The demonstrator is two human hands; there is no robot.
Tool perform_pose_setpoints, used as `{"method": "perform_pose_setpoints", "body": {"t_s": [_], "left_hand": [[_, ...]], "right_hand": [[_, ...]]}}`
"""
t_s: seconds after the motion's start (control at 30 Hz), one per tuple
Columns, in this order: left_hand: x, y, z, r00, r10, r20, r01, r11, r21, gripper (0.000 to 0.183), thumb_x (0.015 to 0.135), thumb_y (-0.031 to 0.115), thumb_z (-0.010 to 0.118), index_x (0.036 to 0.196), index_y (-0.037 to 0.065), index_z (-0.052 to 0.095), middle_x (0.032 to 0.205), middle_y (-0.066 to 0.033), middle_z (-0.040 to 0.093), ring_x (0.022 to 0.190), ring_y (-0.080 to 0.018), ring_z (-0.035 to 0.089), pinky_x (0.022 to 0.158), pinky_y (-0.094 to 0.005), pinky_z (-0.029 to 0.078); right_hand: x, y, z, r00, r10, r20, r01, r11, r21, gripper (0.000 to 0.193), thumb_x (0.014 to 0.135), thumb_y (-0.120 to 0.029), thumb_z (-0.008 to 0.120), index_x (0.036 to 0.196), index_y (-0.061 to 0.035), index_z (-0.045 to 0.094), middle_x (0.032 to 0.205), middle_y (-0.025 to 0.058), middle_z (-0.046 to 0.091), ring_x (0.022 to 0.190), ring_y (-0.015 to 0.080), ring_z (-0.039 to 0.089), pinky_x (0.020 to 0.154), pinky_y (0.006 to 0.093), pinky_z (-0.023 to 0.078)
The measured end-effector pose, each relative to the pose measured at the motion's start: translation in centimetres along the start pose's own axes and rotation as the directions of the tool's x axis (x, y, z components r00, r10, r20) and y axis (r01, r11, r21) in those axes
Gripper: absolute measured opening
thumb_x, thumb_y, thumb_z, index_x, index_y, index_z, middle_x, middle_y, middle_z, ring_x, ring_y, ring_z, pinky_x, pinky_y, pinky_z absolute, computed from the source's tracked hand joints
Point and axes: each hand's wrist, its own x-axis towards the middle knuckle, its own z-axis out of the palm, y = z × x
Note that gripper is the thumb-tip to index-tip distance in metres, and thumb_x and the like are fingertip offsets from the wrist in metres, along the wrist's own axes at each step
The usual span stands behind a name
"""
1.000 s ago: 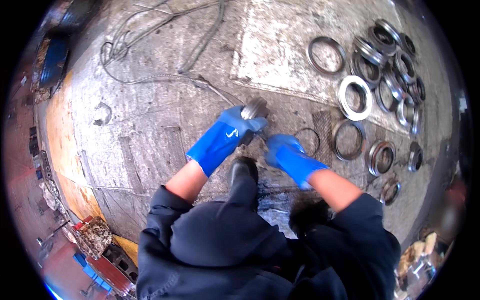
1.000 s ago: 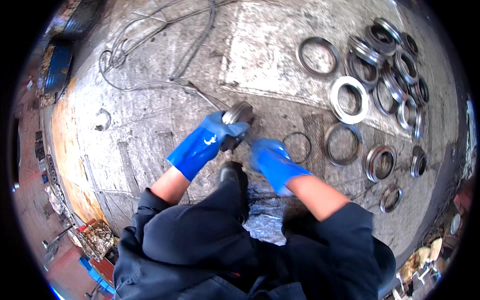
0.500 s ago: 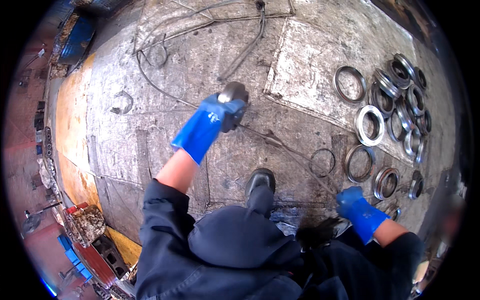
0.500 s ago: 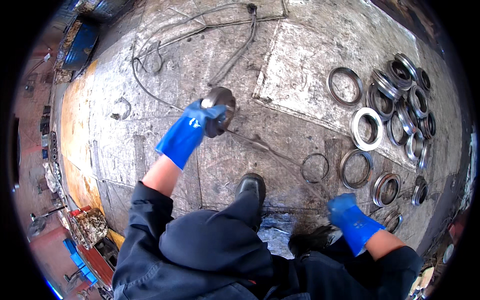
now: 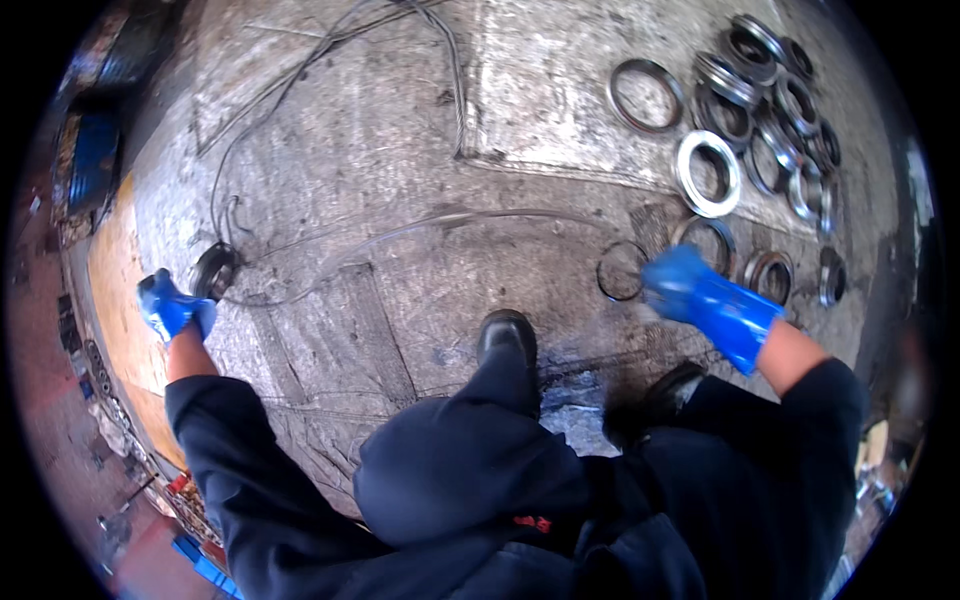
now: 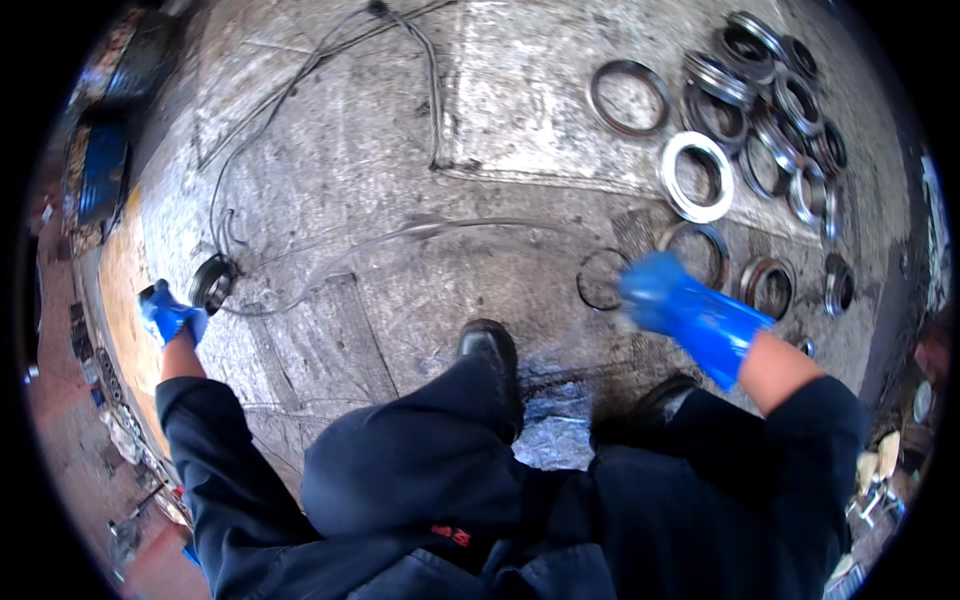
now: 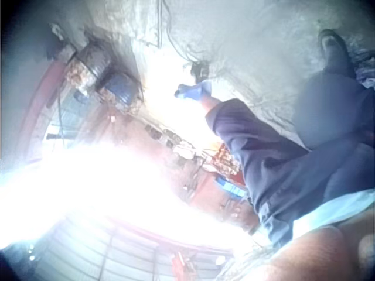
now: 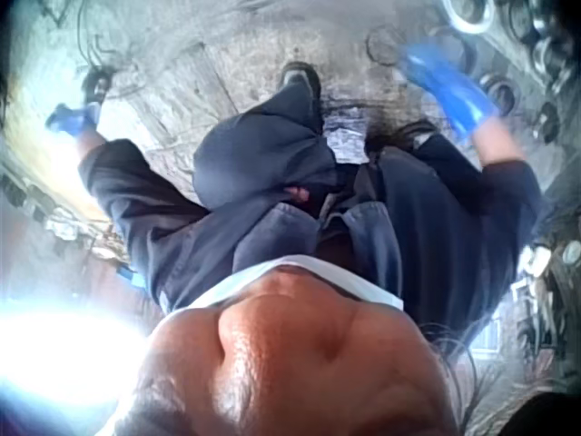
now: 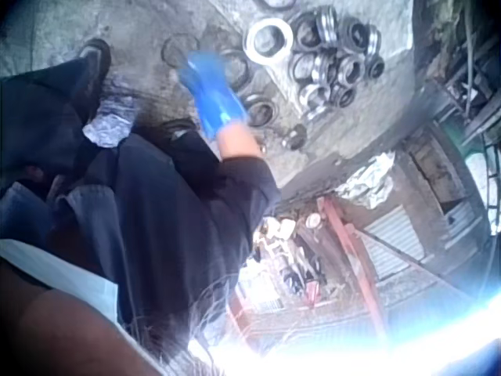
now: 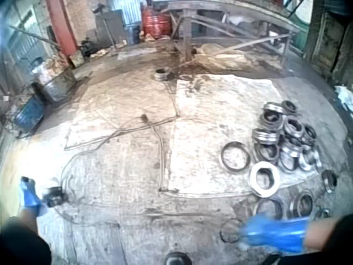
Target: The person cleans a stack of metal rings with a cloth and wipes the grime off each ring before placing them onto a metal rod one at a time.
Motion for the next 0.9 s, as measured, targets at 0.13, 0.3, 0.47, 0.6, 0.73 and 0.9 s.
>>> {"method": "perform_pose_setpoints", "body": {"t_s": [0.13, 0.3, 0.47, 0.6, 0.73, 0.9], "left_hand": [[1.4, 8.1, 4.1, 0.97, 0.224, 0.098, -0.225, 0.974, -0.004, 0.029, 0.089, 0.022, 0.069, 0.109, 0.001, 0.069, 0.101, -0.0084, 0.07, 0.094, -0.0214, 0.063, 0.088, -0.0364, 0.049], [-10.7, 24.7, 15.8, 0.808, 0.444, 0.387, -0.296, 0.874, -0.384, 0.034, 0.094, 0.02, 0.073, 0.123, 0.003, 0.068, 0.109, -0.0076, 0.071, 0.102, -0.0152, 0.063, 0.095, -0.0295, 0.049], [-23.5, 28.7, 24.9, 0.201, 0.565, 0.801, -0.336, 0.807, -0.485, 0.026, 0.092, 0.011, 0.074, 0.117, 0.006, 0.069, 0.101, -0.0031, 0.073, 0.086, -0.0095, 0.066, 0.078, -0.0262, 0.054], [-35.1, 35.9, 25.9, -0.055, 0.631, 0.774, -0.585, 0.608, -0.537, 0.027, 0.088, 0.017, 0.073, 0.112, 0.004, 0.071, 0.096, -0.0119, 0.075, 0.081, -0.0192, 0.072, 0.076, -0.0319, 0.058], [-39.2, 39.6, 26.1, -0.18, 0.502, 0.846, -0.65, 0.585, -0.485, 0.026, 0.09, 0.022, 0.069, 0.11, 0.004, 0.071, 0.098, -0.0108, 0.075, 0.088, -0.0214, 0.073, 0.082, -0.0328, 0.058], [-46.8, 40.5, 28.9, -0.381, 0.305, 0.873, -0.133, 0.916, -0.378, 0.035, 0.094, 0.025, 0.068, 0.122, 0.004, 0.067, 0.112, -0.0111, 0.072, 0.102, -0.0185, 0.068, 0.093, -0.0282, 0.054]], "right_hand": [[13.1, -7.0, -0.6, 0.937, 0.108, 0.333, -0.027, 0.971, -0.238, 0.017, 0.086, -0.034, 0.066, 0.081, -0.0192, 0.071, 0.07, 0.0031, 0.066, 0.064, 0.0234, 0.067, 0.059, 0.0394, 0.055], [20.4, -7.6, 8.5, 0.984, 0.16, 0.081, -0.159, 0.987, -0.029, 0.019, 0.083, -0.025, 0.063, 0.079, -0.0121, 0.077, 0.083, 0.0138, 0.074, 0.078, 0.0327, 0.073, 0.065, 0.0471, 0.055], [19.0, -7.3, 4.0, 0.947, 0.284, -0.15, -0.254, 0.947, 0.196, 0.019, 0.081, -0.028, 0.068, 0.084, -0.0104, 0.074, 0.084, 0.0142, 0.073, 0.079, 0.0354, 0.071, 0.068, 0.0459, 0.055], [6.2, -1.5, 4.5, 0.655, 0.357, -0.665, -0.193, 0.931, 0.309, 0.031, 0.089, -0.04, 0.065, 0.096, -0.0113, 0.074, 0.095, 0.0158, 0.073, 0.086, 0.0372, 0.071, 0.078, 0.0486, 0.055], [-0.1, 2.7, -6.1, 0.487, 0.871, -0.06, -0.872, 0.489, 0.006, 0.043, 0.086, -0.043, 0.07, 0.117, -0.0117, 0.07, 0.103, 0.0158, 0.073, 0.09, 0.0336, 0.072, 0.08, 0.0474, 0.057], [-0.1, 9.9, -3.4, 0.402, 0.915, 0.029, -0.898, 0.401, -0.183, 0.043, 0.083, -0.034, 0.075, 0.12, -0.0133, 0.07, 0.109, 0.0164, 0.073, 0.094, 0.0341, 0.072, 0.08, 0.0469, 0.057]]}}
